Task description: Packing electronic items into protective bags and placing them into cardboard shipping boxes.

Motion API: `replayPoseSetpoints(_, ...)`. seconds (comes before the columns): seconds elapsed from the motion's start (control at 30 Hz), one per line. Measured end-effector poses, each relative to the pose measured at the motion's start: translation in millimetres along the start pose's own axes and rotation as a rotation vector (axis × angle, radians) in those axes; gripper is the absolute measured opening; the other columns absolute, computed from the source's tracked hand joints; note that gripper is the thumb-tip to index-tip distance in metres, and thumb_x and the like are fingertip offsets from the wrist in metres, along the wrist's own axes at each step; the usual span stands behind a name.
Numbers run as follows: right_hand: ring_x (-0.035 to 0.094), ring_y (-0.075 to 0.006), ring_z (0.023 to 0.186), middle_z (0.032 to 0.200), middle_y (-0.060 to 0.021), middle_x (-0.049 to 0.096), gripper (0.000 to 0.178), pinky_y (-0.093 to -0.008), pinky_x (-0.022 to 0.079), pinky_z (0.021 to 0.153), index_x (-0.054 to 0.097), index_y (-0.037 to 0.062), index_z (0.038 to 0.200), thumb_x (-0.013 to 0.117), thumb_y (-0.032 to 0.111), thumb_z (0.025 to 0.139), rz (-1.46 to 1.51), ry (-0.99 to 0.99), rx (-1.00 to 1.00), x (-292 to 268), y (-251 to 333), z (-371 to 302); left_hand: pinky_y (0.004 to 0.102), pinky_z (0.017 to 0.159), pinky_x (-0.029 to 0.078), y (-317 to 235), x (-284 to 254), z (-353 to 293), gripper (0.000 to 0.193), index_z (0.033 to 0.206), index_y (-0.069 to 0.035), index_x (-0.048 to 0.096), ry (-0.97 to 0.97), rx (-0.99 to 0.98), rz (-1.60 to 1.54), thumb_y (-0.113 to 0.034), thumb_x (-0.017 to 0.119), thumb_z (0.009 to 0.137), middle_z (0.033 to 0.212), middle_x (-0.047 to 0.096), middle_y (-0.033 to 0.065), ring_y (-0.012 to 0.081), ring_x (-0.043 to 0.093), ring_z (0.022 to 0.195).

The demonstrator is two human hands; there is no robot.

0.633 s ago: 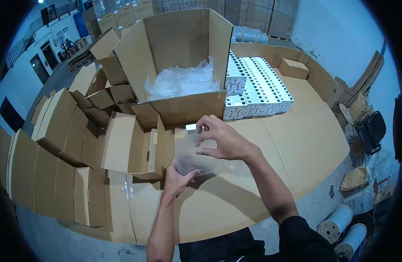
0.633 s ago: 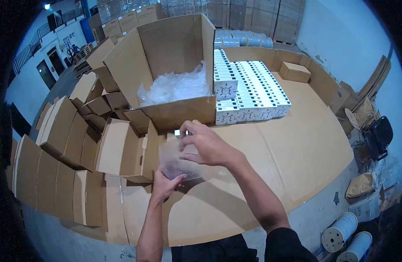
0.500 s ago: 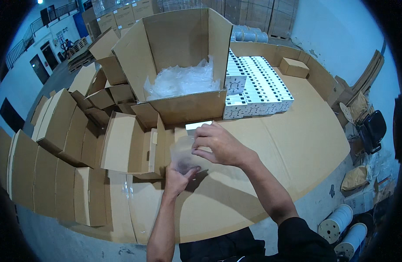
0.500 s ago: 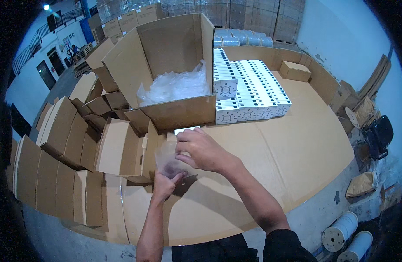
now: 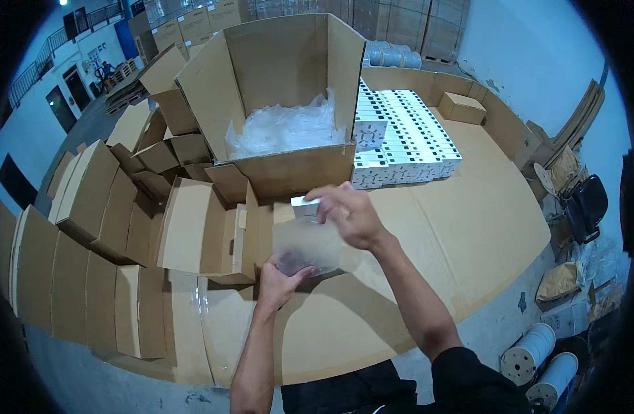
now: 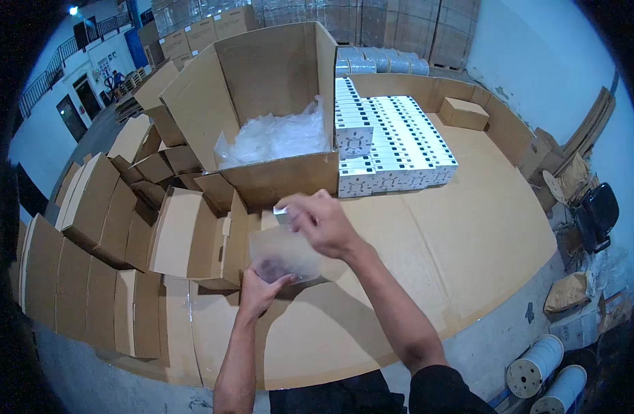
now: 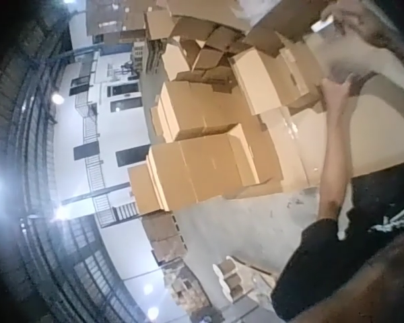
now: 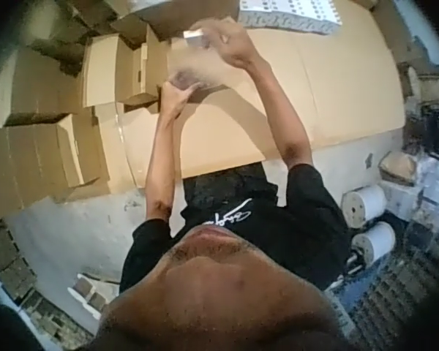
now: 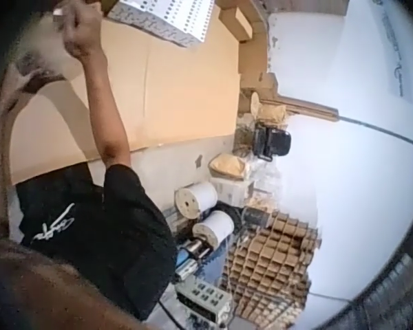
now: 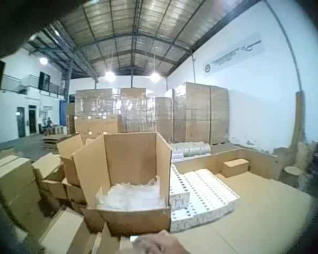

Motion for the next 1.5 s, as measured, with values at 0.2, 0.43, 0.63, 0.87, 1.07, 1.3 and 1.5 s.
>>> replayPoseSetpoints(0.2, 0.059, -0.0102, 0.091, 0.105, -0.0033, 0.068, 0.028, -0.0248, 0.047, 0.079, 0.064, 0.0016, 0.122, 0.06, 0.011, 0.097, 0.507, -0.388, 0.181, 9.9, -73.8, -25.6, 0.031, 0.085, 0.054, -11.6, 1.9, 1.5, 0.052, 0.111, 0.003, 0.065, -0.035, 0.012, 0.061, -0.013, 0.092, 0.07, 0.103, 0.071, 0.0088, 0.0155, 0.066, 0.093)
replayPoseSetpoints(0.43, 0.06, -0.0145, 0.098, 0.116, -0.0057, 0.066, 0.038, -0.0262, 0.053, 0.07, 0.066, 0.009, 0.122, 0.071, 0.0, 0.086, 0.231, -0.259, 0.254, 29.3, -80.8, -36.0, 0.0306, 0.083, 0.055, -19.9, 4.1, 2.9, 0.051, 0.11, 0.001, 0.065, -0.03, 0.037, 0.068, -0.013, 0.093, 0.069, 0.101, 0.07, 0.0069, 0.0148, 0.065, 0.092)
replayPoseSetpoints(0.63, 0.063, -0.0131, 0.088, 0.106, -0.0055, 0.068, 0.032, -0.0246, 0.056, 0.067, 0.068, 0.0069, 0.116, 0.073, -0.001, 0.086, 0.139, -0.274, 0.225, 32.7, -93.1, -33.3, 0.0308, 0.083, 0.055, -19.8, 3.2, 5.3, 0.051, 0.11, 0.001, 0.065, -0.011, 0.033, 0.11, -0.012, 0.092, 0.069, 0.1, 0.07, 0.0064, 0.0144, 0.066, 0.091)
replayPoseSetpoints(0.87, 0.066, -0.0156, 0.094, 0.102, -0.0088, 0.064, 0.027, -0.0286, 0.06, 0.074, 0.059, 0.0015, 0.116, 0.068, -0.005, 0.091, 0.608, -0.525, 0.33, 27.7, -96.7, -31.5, 0.0305, 0.082, 0.056, -20.0, 3.5, 7.2, 0.057, 0.116, -0.001, 0.062, 0.026, 0.06, 0.098, -0.011, 0.093, 0.069, 0.1, 0.071, 0.0064, 0.014, 0.066, 0.091)
replayPoseSetpoints(1.07, 0.066, -0.0205, 0.1, 0.108, -0.0105, 0.06, 0.025, -0.0359, 0.064, 0.084, 0.052, 0.001, 0.111, 0.067, -0.004, 0.093, 0.889, -0.655, 0.24, 19.0, -92.0, -32.3, 0.0309, 0.085, 0.056, -20.3, 4.7, 6.3, 0.061, 0.119, 0.002, 0.06, 0.027, 0.068, 0.071, -0.01, 0.093, 0.069, 0.104, 0.071, 0.0079, 0.0147, 0.068, 0.094)
replayPoseSetpoints(1.3, 0.065, -0.0223, 0.103, 0.112, -0.0111, 0.059, 0.024, -0.038, 0.064, 0.084, 0.051, 0.0024, 0.111, 0.067, -0.002, 0.093, 1.0, -0.602, 0.219, 19.9, -85.3, -34.7, 0.0316, 0.085, 0.057, -17.7, 4.3, 6.8, 0.066, 0.122, 0.005, 0.058, 0.026, 0.052, 0.041, -0.01, 0.093, 0.069, 0.107, 0.07, 0.0091, 0.0159, 0.068, 0.096)
replayPoseSetpoints(1.5, 0.065, -0.0187, 0.1, 0.11, -0.0099, 0.063, 0.024, -0.0363, 0.061, 0.084, 0.051, 0.0036, 0.111, 0.068, 0.0, 0.094, 0.976, -0.494, 0.209, 23.0, -84.8, -35.2, 0.0311, 0.082, 0.057, -24.1, 4.0, 7.4, 0.064, 0.122, 0.004, 0.059, 0.014, 0.05, 0.061, -0.011, 0.093, 0.069, 0.106, 0.07, 0.0089, 0.0155, 0.067, 0.093)
Point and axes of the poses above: each hand's wrist, its own z-axis towards the middle knuckle, its own x-axis out of the palm, y = z × x, the point moved 4 cm from there along z, towards the middle knuckle
